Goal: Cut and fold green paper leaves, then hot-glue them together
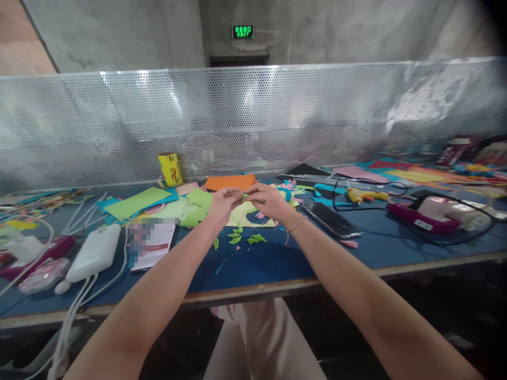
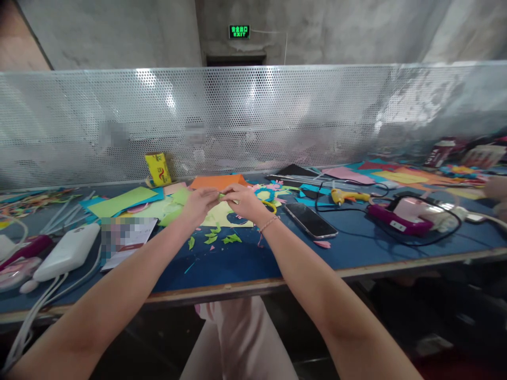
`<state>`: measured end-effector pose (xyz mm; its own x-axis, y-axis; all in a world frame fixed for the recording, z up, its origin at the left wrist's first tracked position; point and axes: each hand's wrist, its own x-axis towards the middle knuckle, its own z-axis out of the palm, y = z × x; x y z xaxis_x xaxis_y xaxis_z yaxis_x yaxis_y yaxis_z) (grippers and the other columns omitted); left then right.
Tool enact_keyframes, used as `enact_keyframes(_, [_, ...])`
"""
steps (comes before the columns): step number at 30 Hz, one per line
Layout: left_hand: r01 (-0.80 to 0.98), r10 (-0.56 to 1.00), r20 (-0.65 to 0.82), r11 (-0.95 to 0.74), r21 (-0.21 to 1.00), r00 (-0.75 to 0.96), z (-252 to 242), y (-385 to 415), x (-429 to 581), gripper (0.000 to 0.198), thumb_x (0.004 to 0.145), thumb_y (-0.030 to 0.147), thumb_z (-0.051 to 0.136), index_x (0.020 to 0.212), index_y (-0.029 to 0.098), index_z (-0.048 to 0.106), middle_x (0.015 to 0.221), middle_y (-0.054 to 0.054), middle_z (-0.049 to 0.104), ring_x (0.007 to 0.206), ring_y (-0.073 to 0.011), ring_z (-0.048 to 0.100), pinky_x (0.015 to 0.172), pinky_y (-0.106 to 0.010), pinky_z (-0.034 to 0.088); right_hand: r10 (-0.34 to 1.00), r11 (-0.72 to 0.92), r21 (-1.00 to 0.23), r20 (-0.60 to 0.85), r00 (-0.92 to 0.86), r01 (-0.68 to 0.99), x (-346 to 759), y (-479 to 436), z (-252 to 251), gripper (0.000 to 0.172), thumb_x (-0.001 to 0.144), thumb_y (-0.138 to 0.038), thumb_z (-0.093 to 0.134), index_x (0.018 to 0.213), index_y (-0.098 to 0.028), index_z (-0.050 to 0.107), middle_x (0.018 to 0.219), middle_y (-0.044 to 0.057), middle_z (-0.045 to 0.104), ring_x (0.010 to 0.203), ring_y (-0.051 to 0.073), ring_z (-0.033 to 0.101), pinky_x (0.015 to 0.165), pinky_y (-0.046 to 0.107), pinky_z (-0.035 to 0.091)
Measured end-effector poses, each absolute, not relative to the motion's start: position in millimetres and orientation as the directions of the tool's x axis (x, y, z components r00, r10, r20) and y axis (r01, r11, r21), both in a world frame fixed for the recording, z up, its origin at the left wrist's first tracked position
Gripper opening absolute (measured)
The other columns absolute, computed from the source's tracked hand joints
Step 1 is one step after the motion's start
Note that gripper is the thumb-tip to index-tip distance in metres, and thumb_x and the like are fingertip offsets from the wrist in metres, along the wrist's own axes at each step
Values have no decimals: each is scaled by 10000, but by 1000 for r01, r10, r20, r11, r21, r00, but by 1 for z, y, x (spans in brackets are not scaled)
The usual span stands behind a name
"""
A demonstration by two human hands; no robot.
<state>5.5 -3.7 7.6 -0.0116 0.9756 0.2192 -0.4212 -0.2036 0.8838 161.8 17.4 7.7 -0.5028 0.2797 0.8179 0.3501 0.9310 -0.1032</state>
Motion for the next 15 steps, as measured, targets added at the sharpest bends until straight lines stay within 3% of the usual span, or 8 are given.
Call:
enact_keyframes(3, [-375,970,240,-239,896,-46,8,-3,5,175,577,131,690,715,115,583,684,-30,620,669,-112,589,741,-294,473,408,903,-275,793,-453,331,160,13,11,248,719,-98,464,823,-218,654,910,50,611,866,149,570,758,310,482])
enact_keyframes(6, [-330,959,273,-281,901,-70,8,-3,6,191,568,152,693,725,121,589,688,-30,625,667,-113,588,739,-304,471,648,761,-605,700,-300,234,156,10,13,180,755,-209,482,885,-194,606,890,57,610,841,157,584,705,309,509])
enact_keyframes(8, [-298,950,305,-312,902,-69,6,-3,7,204,562,175,697,731,127,593,691,-31,630,663,-115,588,734,-309,469,765,636,-757,594,-249,150,153,9,14,180,752,-318,518,845,-178,581,818,52,608,756,150,596,659,306,525])
enact_keyframes(11, [-260,935,349,-352,899,-60,3,-3,8,215,562,204,699,738,137,594,694,-29,634,659,-117,587,717,-308,469,833,530,-838,487,-263,126,149,9,14,231,682,-381,603,746,-163,559,718,37,596,655,131,586,623,293,533])
enact_keyframes(15, [-225,924,380,-379,897,-44,2,-4,9,222,579,240,692,754,146,593,707,-31,636,678,-125,588,707,-300,462,856,491,-860,448,-256,137,146,9,14,265,632,-388,650,726,-157,561,694,40,606,634,126,589,608,279,537])
